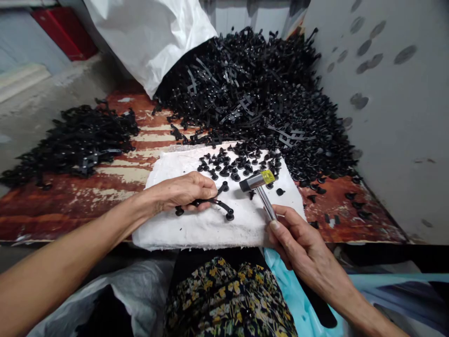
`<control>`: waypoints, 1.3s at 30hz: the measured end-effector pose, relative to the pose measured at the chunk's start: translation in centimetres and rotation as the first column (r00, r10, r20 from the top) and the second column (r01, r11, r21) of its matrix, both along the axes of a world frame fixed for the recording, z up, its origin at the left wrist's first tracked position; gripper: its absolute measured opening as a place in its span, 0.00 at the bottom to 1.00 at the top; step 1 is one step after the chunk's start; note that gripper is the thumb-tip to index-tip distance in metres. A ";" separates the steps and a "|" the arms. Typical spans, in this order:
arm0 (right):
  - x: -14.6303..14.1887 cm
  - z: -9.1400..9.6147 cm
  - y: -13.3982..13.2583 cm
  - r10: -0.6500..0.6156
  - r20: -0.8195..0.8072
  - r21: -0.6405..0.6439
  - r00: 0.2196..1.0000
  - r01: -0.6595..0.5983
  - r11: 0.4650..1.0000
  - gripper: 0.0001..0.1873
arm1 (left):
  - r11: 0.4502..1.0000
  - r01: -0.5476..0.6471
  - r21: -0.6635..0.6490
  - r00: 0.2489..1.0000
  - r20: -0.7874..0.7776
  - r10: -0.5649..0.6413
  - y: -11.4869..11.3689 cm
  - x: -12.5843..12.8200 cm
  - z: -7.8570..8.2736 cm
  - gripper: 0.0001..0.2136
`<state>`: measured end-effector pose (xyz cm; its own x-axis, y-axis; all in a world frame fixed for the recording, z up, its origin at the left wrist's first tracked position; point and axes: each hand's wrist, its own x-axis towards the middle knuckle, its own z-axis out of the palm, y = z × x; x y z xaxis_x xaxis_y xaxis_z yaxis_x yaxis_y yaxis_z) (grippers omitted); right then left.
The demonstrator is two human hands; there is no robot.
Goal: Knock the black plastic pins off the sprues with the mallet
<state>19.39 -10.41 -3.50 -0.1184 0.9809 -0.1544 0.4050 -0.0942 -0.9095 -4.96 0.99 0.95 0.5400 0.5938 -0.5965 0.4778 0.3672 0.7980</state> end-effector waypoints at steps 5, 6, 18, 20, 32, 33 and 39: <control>-0.3 1.2 0.6 0.051 0.226 0.320 0.973 -0.124 0.939 0.23 | 0.998 0.032 0.049 0.999 -0.037 -0.031 0.0 0.2 0.2 0.15; -0.4 1.5 0.8 0.064 0.248 0.385 0.967 -0.159 0.909 0.24 | 0.997 0.047 0.067 0.998 -0.050 -0.043 0.0 0.2 0.2 0.15; -1.0 2.6 2.6 0.049 0.419 0.603 0.907 -0.318 0.731 0.32 | 0.976 0.127 0.178 0.985 -0.138 -0.103 0.1 -0.3 -0.5 0.14; -1.1 3.0 2.4 0.005 0.388 0.664 0.922 -0.283 0.692 0.34 | 0.977 0.126 0.171 0.985 -0.141 -0.103 0.0 -0.3 -0.6 0.14; -1.4 2.9 2.5 0.040 0.518 0.607 0.854 -0.400 0.686 0.36 | 0.975 0.123 0.187 0.986 -0.133 -0.099 0.1 -0.3 -0.8 0.15; -1.4 2.7 2.5 0.072 0.549 0.565 0.833 -0.433 0.702 0.35 | 0.974 0.122 0.192 0.985 -0.148 -0.094 0.1 -0.3 -0.8 0.15; -0.9 2.0 2.5 0.062 0.467 0.559 0.882 -0.349 0.752 0.32 | 0.970 0.135 0.202 0.983 -0.149 -0.105 0.1 -0.1 -0.9 0.14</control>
